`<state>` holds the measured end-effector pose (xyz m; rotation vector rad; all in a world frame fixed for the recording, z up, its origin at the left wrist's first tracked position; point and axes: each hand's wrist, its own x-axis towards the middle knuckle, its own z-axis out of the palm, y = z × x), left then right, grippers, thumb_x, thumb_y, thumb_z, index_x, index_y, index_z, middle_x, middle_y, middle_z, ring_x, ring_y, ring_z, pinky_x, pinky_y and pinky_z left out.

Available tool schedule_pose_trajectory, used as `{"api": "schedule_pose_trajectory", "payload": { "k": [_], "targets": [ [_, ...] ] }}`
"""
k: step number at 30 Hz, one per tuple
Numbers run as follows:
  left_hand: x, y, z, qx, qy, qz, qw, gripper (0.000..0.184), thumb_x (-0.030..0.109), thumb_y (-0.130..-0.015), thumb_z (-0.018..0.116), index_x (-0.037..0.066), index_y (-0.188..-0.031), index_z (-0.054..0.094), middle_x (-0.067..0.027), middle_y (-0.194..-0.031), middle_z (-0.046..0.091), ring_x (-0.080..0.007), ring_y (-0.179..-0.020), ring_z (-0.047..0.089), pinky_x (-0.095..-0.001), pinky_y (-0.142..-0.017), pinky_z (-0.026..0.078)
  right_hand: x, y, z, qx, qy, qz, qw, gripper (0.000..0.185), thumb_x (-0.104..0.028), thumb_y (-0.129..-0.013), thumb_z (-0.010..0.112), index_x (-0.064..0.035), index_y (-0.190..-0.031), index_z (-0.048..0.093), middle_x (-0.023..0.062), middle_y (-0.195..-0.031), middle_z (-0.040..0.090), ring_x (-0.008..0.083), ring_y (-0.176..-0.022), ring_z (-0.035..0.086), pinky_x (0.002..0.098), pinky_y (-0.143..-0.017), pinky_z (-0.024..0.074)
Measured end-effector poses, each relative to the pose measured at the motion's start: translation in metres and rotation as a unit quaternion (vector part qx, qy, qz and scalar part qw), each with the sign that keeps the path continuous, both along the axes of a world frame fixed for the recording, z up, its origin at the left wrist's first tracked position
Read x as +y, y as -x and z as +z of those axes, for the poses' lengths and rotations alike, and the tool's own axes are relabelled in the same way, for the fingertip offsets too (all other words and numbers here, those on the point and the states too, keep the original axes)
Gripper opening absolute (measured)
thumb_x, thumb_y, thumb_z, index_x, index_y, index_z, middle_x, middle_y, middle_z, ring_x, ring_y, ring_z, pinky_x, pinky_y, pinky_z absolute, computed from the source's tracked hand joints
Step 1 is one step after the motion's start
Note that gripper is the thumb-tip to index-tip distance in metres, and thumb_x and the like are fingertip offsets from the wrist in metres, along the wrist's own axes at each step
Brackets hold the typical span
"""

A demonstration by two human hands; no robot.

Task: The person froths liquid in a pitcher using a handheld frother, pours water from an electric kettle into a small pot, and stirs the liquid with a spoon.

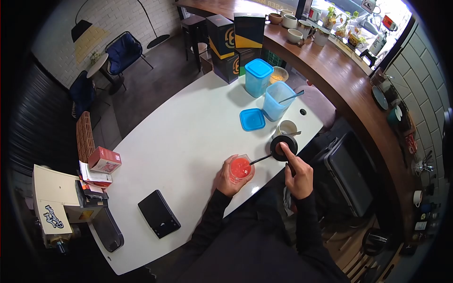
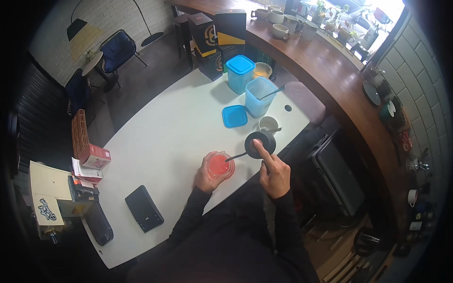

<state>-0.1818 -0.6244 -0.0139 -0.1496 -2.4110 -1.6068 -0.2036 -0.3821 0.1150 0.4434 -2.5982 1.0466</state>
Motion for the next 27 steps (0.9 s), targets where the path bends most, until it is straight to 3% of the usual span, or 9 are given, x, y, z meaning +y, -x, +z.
{"api": "schedule_pose_trajectory", "payload": {
  "k": [18, 23, 27],
  "targets": [
    [0.000, 0.001, -0.003, -0.007, -0.012, 0.004, 1.000, 0.088, 0.030, -0.075, 0.095, 0.001, -0.143, 0.047, -0.0234, -0.134, 0.062, -0.0392, -0.121, 0.066, -0.0452, -0.103, 0.054, 0.001, -0.001, 0.000, 0.010, -0.022, 0.031, 0.999, 0.082, 0.013, -0.080, 0.063, -0.0241, -0.153, 0.057, 0.0144, -0.076, 0.061, 0.0326, -0.062, 0.061, 0.0426, -0.061, 0.0503],
    [-0.001, 0.001, -0.004, 0.002, -0.009, -0.001, 1.000, 0.088, 0.030, -0.074, 0.095, 0.002, -0.143, 0.048, -0.0230, -0.135, 0.062, -0.0395, -0.121, 0.066, -0.0452, -0.103, 0.054, -0.004, 0.002, 0.004, 0.027, 0.028, 0.014, 0.999, 0.080, 0.013, -0.081, 0.064, -0.0232, -0.153, 0.058, 0.0147, -0.076, 0.060, 0.0319, -0.062, 0.061, 0.0423, -0.060, 0.0497],
    [-0.001, 0.001, -0.004, 0.011, -0.005, 0.002, 1.000, 0.088, 0.030, -0.074, 0.095, 0.001, -0.143, 0.048, -0.0229, -0.135, 0.062, -0.0399, -0.122, 0.066, -0.0452, -0.103, 0.054, 0.000, 0.004, 0.006, 0.032, -0.016, 0.004, 0.999, 0.082, 0.013, -0.080, 0.063, -0.0259, -0.152, 0.059, 0.0130, -0.074, 0.058, 0.0309, -0.060, 0.060, 0.0432, -0.060, 0.0496]
  ]
}}
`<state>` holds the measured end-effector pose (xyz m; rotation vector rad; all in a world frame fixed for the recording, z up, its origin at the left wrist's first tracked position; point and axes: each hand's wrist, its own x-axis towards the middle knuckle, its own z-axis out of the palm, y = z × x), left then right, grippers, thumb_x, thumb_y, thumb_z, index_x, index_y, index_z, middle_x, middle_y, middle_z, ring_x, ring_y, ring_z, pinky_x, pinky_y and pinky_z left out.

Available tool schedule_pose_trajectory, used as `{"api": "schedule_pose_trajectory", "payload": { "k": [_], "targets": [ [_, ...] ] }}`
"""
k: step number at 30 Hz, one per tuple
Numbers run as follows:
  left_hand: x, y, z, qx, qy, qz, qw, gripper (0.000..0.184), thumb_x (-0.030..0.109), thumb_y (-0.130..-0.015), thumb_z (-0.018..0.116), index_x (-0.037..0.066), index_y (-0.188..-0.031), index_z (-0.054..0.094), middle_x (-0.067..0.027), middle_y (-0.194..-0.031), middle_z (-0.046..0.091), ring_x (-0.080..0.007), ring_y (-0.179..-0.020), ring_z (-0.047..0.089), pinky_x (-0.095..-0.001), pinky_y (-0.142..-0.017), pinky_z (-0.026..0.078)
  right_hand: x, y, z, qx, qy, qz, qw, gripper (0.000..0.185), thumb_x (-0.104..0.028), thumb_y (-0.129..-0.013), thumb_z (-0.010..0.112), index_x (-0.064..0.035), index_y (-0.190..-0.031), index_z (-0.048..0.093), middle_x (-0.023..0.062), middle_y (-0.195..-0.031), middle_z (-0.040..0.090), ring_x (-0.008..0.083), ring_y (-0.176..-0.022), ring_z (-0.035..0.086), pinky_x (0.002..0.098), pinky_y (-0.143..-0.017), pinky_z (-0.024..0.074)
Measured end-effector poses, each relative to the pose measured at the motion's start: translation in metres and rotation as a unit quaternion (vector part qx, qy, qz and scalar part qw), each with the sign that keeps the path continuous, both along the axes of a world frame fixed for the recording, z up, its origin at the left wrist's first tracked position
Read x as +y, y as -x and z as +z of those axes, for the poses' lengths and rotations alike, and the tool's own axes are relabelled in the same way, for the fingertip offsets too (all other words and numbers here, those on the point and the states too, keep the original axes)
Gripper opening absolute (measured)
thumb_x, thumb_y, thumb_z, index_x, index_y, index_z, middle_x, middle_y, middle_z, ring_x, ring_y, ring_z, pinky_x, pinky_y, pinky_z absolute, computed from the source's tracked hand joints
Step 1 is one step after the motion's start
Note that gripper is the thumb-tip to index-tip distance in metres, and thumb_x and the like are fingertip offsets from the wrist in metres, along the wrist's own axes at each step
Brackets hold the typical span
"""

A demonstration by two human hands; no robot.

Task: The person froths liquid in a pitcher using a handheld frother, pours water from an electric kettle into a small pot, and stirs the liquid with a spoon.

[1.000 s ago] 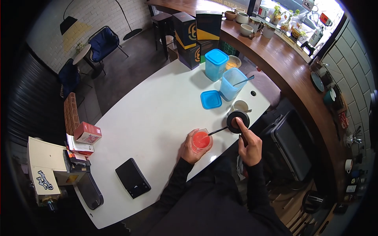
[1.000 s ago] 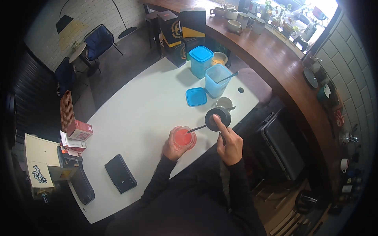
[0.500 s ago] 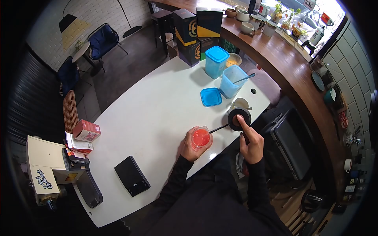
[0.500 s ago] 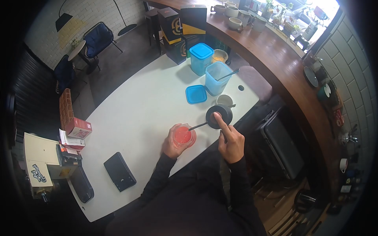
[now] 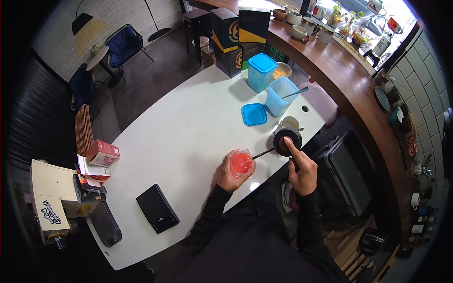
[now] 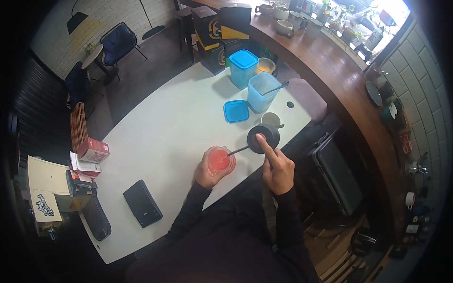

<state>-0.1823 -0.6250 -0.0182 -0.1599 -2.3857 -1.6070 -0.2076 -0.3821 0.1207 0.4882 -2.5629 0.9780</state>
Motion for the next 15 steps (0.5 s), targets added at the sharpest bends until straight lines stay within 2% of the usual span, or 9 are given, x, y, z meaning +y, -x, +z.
{"api": "schedule_pose_trajectory", "payload": {
  "k": [4, 6, 11, 13, 15],
  "targets": [
    [0.003, 0.001, 0.003, -0.002, -0.015, 0.007, 1.000, 0.086, 0.030, -0.075, 0.095, 0.001, -0.142, 0.050, -0.0228, -0.134, 0.062, -0.0395, -0.122, 0.065, -0.0451, -0.103, 0.054, 0.003, -0.002, -0.002, -0.007, -0.024, 0.023, 0.999, 0.082, 0.011, -0.080, 0.063, -0.0278, -0.152, 0.059, 0.0119, -0.072, 0.056, 0.0306, -0.060, 0.060, 0.0439, -0.059, 0.0491],
    [0.002, 0.001, -0.002, -0.001, -0.016, 0.006, 1.000, 0.086, 0.031, -0.075, 0.094, 0.001, -0.142, 0.050, -0.0224, -0.134, 0.063, -0.0394, -0.123, 0.065, -0.0451, -0.103, 0.054, 0.002, -0.005, -0.003, -0.045, -0.029, 0.036, 0.998, 0.076, 0.010, -0.080, 0.062, -0.0206, -0.150, 0.061, 0.0132, -0.073, 0.056, 0.0297, -0.061, 0.059, 0.0418, -0.062, 0.0487],
    [-0.001, 0.002, -0.009, 0.005, -0.020, -0.006, 1.000, 0.085, 0.031, -0.075, 0.094, 0.000, -0.141, 0.051, -0.0212, -0.133, 0.063, -0.0392, -0.123, 0.065, -0.0448, -0.102, 0.055, -0.004, -0.001, 0.000, -0.038, 0.013, 0.031, 0.999, 0.076, 0.011, -0.080, 0.062, -0.0199, -0.150, 0.061, 0.0142, -0.077, 0.060, 0.0298, -0.063, 0.060, 0.0403, -0.062, 0.0495],
    [0.000, 0.002, -0.006, 0.007, -0.023, -0.004, 1.000, 0.084, 0.031, -0.075, 0.094, 0.001, -0.140, 0.052, -0.0207, -0.133, 0.064, -0.0391, -0.122, 0.065, -0.0448, -0.102, 0.055, -0.005, 0.003, 0.001, 0.003, 0.020, 0.022, 1.000, 0.080, 0.009, -0.082, 0.064, -0.0281, -0.153, 0.058, 0.0126, -0.072, 0.057, 0.0321, -0.060, 0.060, 0.0440, -0.058, 0.0493],
    [0.001, 0.001, -0.005, 0.007, -0.024, 0.001, 1.000, 0.083, 0.031, -0.075, 0.094, 0.001, -0.140, 0.052, -0.0207, -0.133, 0.064, -0.0391, -0.121, 0.066, -0.0449, -0.102, 0.055, -0.003, 0.004, 0.000, 0.009, 0.006, 0.020, 1.000, 0.080, 0.010, -0.082, 0.064, -0.0280, -0.152, 0.058, 0.0126, -0.072, 0.057, 0.0322, -0.060, 0.060, 0.0439, -0.058, 0.0495]
  ]
}}
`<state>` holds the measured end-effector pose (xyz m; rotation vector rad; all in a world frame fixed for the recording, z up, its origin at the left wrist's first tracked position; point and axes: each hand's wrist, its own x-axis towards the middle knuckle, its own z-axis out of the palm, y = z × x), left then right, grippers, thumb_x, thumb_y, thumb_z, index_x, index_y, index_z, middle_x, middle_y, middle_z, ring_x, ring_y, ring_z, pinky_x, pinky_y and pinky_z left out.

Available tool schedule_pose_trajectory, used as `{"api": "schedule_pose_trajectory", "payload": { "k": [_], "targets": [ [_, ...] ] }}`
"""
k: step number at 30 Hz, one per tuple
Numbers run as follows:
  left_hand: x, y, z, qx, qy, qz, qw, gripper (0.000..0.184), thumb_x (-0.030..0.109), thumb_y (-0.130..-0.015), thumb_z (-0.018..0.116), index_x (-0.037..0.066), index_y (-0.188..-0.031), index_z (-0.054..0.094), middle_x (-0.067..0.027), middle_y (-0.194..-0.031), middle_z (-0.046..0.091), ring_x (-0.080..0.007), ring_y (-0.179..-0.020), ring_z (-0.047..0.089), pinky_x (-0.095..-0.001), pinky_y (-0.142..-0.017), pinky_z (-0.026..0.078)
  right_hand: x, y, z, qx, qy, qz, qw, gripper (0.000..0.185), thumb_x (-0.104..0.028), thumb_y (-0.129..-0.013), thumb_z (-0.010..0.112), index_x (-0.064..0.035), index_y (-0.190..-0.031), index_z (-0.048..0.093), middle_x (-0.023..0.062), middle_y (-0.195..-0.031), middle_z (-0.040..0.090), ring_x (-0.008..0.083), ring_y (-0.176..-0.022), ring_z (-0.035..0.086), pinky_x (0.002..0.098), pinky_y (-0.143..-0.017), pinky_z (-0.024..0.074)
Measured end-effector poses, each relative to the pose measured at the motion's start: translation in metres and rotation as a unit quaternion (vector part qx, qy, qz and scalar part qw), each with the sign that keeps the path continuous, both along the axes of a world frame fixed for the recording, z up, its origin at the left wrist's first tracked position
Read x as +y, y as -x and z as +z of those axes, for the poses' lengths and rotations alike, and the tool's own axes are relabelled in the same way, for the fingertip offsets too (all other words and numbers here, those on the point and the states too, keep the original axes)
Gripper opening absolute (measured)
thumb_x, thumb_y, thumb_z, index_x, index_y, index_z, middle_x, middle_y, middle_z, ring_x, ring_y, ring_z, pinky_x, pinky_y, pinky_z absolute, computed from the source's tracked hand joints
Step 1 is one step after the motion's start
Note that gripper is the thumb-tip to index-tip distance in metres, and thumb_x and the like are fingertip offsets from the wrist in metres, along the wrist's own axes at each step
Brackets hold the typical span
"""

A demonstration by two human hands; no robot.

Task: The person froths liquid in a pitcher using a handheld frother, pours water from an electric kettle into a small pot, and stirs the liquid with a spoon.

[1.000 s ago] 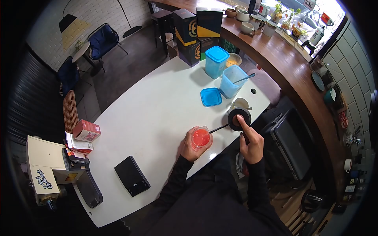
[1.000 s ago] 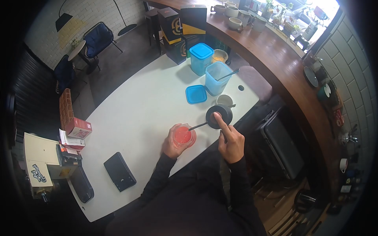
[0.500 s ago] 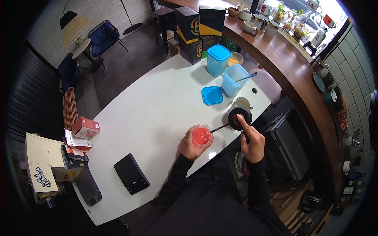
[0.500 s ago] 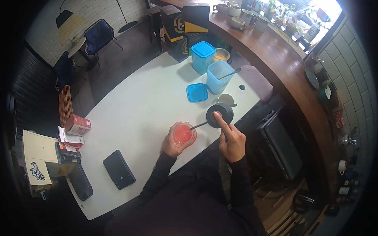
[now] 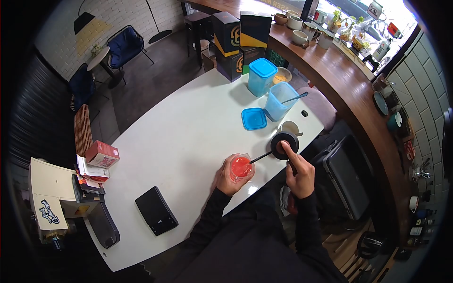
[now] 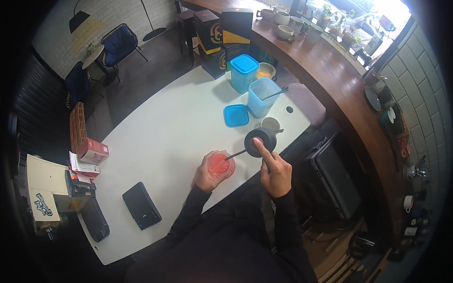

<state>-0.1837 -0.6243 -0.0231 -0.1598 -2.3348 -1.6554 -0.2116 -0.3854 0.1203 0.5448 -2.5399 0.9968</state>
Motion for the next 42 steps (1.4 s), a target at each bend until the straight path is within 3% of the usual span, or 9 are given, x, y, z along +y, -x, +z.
{"api": "schedule_pose_trajectory", "payload": {
  "k": [20, 29, 31, 35, 37, 42],
  "targets": [
    [0.0015, 0.0004, -0.0027, 0.006, -0.006, 0.009, 1.000, 0.081, 0.034, -0.074, 0.094, 0.003, -0.138, 0.054, -0.0198, -0.132, 0.064, -0.0390, -0.120, 0.065, -0.0459, -0.101, 0.054, 0.0035, 0.0001, -0.0024, -0.022, -0.044, 0.013, 0.999, 0.079, 0.009, -0.081, 0.064, -0.0264, -0.152, 0.059, 0.0126, -0.073, 0.058, 0.0331, -0.062, 0.062, 0.0437, -0.059, 0.0501],
    [-0.0007, 0.0021, -0.0069, 0.004, -0.004, 0.003, 1.000, 0.082, 0.034, -0.074, 0.093, 0.003, -0.138, 0.054, -0.0200, -0.133, 0.064, -0.0391, -0.120, 0.065, -0.0465, -0.102, 0.054, -0.0010, 0.0035, 0.0027, -0.018, -0.003, 0.017, 1.000, 0.081, 0.010, -0.080, 0.064, -0.0260, -0.152, 0.059, 0.0129, -0.074, 0.059, 0.0323, -0.062, 0.062, 0.0432, -0.060, 0.0502],
    [-0.0026, 0.0019, -0.0075, 0.015, 0.033, -0.007, 0.999, 0.088, 0.029, -0.076, 0.095, -0.001, -0.143, 0.048, -0.0201, -0.132, 0.066, -0.0313, -0.121, 0.069, -0.0427, -0.103, 0.056, -0.0011, 0.0039, 0.0043, 0.000, -0.006, 0.009, 1.000, 0.081, 0.011, -0.080, 0.064, -0.0265, -0.151, 0.059, 0.0129, -0.075, 0.060, 0.0323, -0.063, 0.062, 0.0437, -0.060, 0.0501],
    [-0.0012, 0.0017, -0.0061, 0.002, -0.008, 0.000, 1.000, 0.082, 0.034, -0.073, 0.094, 0.003, -0.138, 0.054, -0.0202, -0.133, 0.064, -0.0390, -0.121, 0.065, -0.0461, -0.102, 0.054, 0.0014, 0.0020, -0.0009, 0.002, -0.022, 0.013, 1.000, 0.081, 0.010, -0.080, 0.064, -0.0272, -0.151, 0.059, 0.0126, -0.075, 0.059, 0.0323, -0.063, 0.062, 0.0441, -0.060, 0.0501],
    [-0.0020, 0.0014, -0.0041, 0.010, 0.038, -0.001, 0.999, 0.087, 0.029, -0.076, 0.094, -0.002, -0.143, 0.048, -0.0207, -0.132, 0.066, -0.0319, -0.122, 0.069, -0.0431, -0.103, 0.056, 0.0023, -0.0027, -0.0016, -0.037, -0.052, 0.015, 0.998, 0.080, 0.009, -0.081, 0.064, -0.0276, -0.152, 0.059, 0.0124, -0.075, 0.059, 0.0323, -0.063, 0.062, 0.0444, -0.060, 0.0503],
    [-0.0033, 0.0014, -0.0063, 0.019, 0.045, -0.001, 0.999, 0.087, 0.030, -0.076, 0.094, -0.001, -0.143, 0.049, -0.0202, -0.132, 0.067, -0.0320, -0.121, 0.069, -0.0432, -0.103, 0.056, -0.0001, -0.0019, -0.0027, -0.029, -0.020, 0.021, 0.999, 0.079, 0.009, -0.082, 0.064, -0.0276, -0.152, 0.058, 0.0123, -0.074, 0.058, 0.0326, -0.062, 0.062, 0.0440, -0.060, 0.0503]
  ]
}}
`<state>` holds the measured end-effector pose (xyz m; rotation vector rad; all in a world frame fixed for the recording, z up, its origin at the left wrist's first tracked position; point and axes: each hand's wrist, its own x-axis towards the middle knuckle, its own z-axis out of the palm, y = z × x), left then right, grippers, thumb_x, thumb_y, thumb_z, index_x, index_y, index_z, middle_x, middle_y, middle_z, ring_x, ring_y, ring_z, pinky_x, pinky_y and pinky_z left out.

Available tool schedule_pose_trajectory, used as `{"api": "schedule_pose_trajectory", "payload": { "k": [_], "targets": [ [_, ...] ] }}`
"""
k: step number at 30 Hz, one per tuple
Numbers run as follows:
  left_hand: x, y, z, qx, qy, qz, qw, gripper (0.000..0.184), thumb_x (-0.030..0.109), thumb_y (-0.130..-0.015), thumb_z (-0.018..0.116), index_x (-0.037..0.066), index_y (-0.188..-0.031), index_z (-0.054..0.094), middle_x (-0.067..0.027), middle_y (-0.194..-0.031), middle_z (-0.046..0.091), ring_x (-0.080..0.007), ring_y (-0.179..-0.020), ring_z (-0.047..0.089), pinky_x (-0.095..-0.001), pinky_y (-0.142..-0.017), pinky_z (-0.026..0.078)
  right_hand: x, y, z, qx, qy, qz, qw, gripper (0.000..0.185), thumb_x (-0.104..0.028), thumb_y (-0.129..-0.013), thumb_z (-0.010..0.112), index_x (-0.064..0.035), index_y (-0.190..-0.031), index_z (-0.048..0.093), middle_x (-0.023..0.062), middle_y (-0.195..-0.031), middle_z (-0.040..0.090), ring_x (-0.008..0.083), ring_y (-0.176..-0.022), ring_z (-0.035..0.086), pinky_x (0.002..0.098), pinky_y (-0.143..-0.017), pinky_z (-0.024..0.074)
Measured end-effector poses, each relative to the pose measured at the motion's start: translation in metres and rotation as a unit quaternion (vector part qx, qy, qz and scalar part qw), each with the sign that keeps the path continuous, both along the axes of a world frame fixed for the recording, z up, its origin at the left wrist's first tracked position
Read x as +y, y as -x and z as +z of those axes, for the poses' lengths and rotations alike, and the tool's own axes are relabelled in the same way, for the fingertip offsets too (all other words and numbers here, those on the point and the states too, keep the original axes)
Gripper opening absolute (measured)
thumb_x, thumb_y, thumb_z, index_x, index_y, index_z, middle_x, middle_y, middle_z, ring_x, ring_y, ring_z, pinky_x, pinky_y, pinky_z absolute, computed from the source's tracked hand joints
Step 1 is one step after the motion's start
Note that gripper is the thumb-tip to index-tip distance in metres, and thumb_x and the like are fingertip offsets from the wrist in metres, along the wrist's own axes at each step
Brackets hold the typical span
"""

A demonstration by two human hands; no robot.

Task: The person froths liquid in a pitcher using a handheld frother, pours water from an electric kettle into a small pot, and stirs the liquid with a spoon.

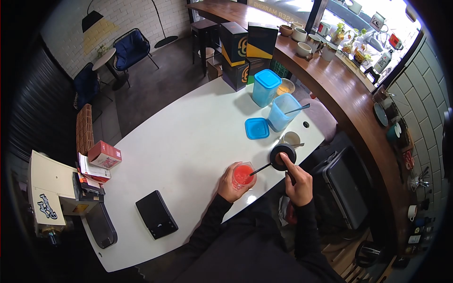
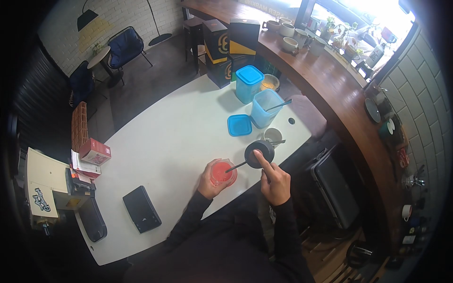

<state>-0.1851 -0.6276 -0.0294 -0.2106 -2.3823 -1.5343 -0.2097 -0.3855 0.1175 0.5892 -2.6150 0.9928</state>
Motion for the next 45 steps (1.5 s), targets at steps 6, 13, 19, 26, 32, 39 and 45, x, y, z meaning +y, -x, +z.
{"api": "schedule_pose_trajectory", "payload": {
  "k": [6, 13, 19, 26, 32, 39, 45],
  "targets": [
    [0.002, 0.000, -0.005, -0.017, -0.047, -0.002, 0.999, 0.083, 0.030, -0.071, 0.093, 0.003, -0.140, 0.054, -0.0203, -0.135, 0.063, -0.0398, -0.123, 0.064, -0.0466, -0.105, 0.052, 0.001, 0.003, 0.004, 0.027, -0.001, -0.012, 1.000, 0.079, 0.009, -0.082, 0.064, -0.0270, -0.152, 0.059, 0.0124, -0.073, 0.058, 0.0324, -0.061, 0.062, 0.0438, -0.059, 0.0502],
    [0.002, 0.000, -0.005, -0.029, -0.058, -0.001, 0.998, 0.083, 0.030, -0.071, 0.093, 0.003, -0.140, 0.054, -0.0201, -0.135, 0.063, -0.0396, -0.123, 0.064, -0.0467, -0.104, 0.053, 0.001, -0.002, -0.003, 0.002, 0.008, 0.000, 1.000, 0.077, 0.011, -0.080, 0.063, -0.0211, -0.151, 0.060, 0.0135, -0.076, 0.060, 0.0307, -0.062, 0.061, 0.0411, -0.061, 0.0499],
    [0.001, 0.000, -0.002, -0.017, -0.047, -0.003, 0.999, 0.084, 0.031, -0.072, 0.093, 0.003, -0.140, 0.053, -0.0199, -0.133, 0.064, -0.0396, -0.122, 0.064, -0.0464, -0.104, 0.053, 0.003, 0.004, 0.007, 0.017, 0.023, -0.013, 1.000, 0.081, 0.011, -0.080, 0.062, -0.0244, -0.152, 0.059, 0.0139, -0.077, 0.062, 0.0321, -0.064, 0.064, 0.0429, -0.061, 0.0513],
    [0.004, 0.000, 0.001, -0.030, -0.048, 0.009, 0.998, 0.083, 0.032, -0.073, 0.093, 0.003, -0.140, 0.053, -0.0199, -0.133, 0.064, -0.0395, -0.121, 0.065, -0.0462, -0.103, 0.054, 0.007, 0.002, -0.002, 0.019, -0.024, 0.001, 1.000, 0.080, 0.009, -0.081, 0.064, -0.0277, -0.152, 0.059, 0.0117, -0.072, 0.056, 0.0317, -0.061, 0.061, 0.0434, -0.058, 0.0491],
    [0.001, -0.001, -0.002, -0.036, -0.049, -0.005, 0.998, 0.084, 0.032, -0.073, 0.094, 0.004, -0.140, 0.053, -0.0192, -0.134, 0.063, -0.0389, -0.122, 0.064, -0.0461, -0.103, 0.053, 0.004, 0.005, 0.003, 0.024, 0.006, 0.006, 1.000, 0.079, 0.009, -0.081, 0.064, -0.0261, -0.152, 0.059, 0.0124, -0.072, 0.056, 0.0318, -0.061, 0.061, 0.0432, -0.058, 0.0491],
    [0.002, -0.002, 0.002, -0.044, -0.053, -0.004, 0.998, 0.084, 0.030, -0.073, 0.094, 0.004, -0.141, 0.052, -0.0191, -0.135, 0.062, -0.0387, -0.123, 0.064, -0.0461, -0.104, 0.053, 0.008, 0.006, 0.002, 0.031, -0.022, 0.008, 0.999, 0.079, 0.009, -0.081, 0.063, -0.0253, -0.152, 0.059, 0.0126, -0.074, 0.058, 0.0321, -0.062, 0.062, 0.0433, -0.058, 0.0495],
    [0.001, -0.001, 0.001, -0.030, -0.037, -0.003, 0.999, 0.084, 0.032, -0.074, 0.093, 0.004, -0.141, 0.052, -0.0195, -0.135, 0.062, -0.0398, -0.122, 0.065, -0.0467, -0.103, 0.054, 0.005, 0.007, -0.001, 0.018, 0.002, 0.011, 1.000, 0.079, 0.009, -0.081, 0.064, -0.0261, -0.152, 0.059, 0.0120, -0.074, 0.057, 0.0314, -0.062, 0.061, 0.0433, -0.058, 0.0490]
  ]
}}
